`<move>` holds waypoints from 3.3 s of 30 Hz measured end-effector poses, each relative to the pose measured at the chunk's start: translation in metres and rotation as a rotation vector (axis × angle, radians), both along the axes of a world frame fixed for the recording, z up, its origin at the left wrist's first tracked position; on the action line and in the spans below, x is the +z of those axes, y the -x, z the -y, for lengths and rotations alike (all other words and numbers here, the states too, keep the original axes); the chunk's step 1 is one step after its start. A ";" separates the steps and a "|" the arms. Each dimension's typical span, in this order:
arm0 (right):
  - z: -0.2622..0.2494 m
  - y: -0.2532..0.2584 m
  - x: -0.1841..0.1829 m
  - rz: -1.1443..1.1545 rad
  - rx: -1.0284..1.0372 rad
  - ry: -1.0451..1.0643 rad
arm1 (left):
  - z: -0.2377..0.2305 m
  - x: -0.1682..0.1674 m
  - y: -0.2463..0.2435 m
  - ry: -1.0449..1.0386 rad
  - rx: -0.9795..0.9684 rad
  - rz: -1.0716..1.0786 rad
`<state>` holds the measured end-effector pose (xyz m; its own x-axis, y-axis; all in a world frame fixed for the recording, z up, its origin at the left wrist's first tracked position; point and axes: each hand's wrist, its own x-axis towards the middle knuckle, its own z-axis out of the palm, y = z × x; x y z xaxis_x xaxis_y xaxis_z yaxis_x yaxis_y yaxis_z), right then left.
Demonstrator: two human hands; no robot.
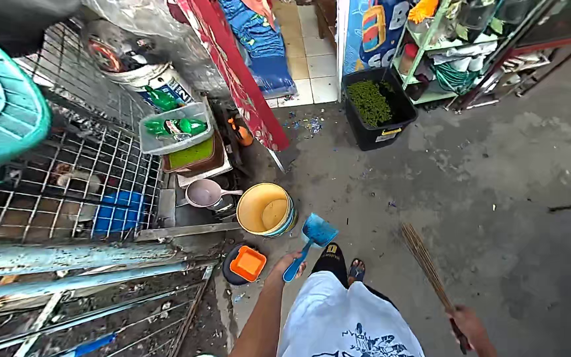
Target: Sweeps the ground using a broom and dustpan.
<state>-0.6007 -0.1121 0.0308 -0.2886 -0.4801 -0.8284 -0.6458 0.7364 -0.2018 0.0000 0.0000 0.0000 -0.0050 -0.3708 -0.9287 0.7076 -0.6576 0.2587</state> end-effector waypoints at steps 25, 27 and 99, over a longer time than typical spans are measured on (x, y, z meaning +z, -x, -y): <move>0.752 -0.525 0.021 0.432 0.929 0.085 | 0.457 -0.043 -0.193 0.035 0.410 0.075; 0.816 -0.588 -0.010 0.316 1.116 0.125 | 0.483 -0.045 -0.205 0.012 0.463 0.091; 0.817 -1.029 -0.217 0.144 1.864 -0.050 | 0.638 -0.071 -0.241 -0.367 0.840 0.062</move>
<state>0.4280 -0.9295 -0.1865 0.5760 -0.0327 -0.8168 -0.5050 -0.7999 -0.3242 0.2411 -0.6381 -0.0714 0.1864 0.0885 -0.9785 0.9819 0.0185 0.1887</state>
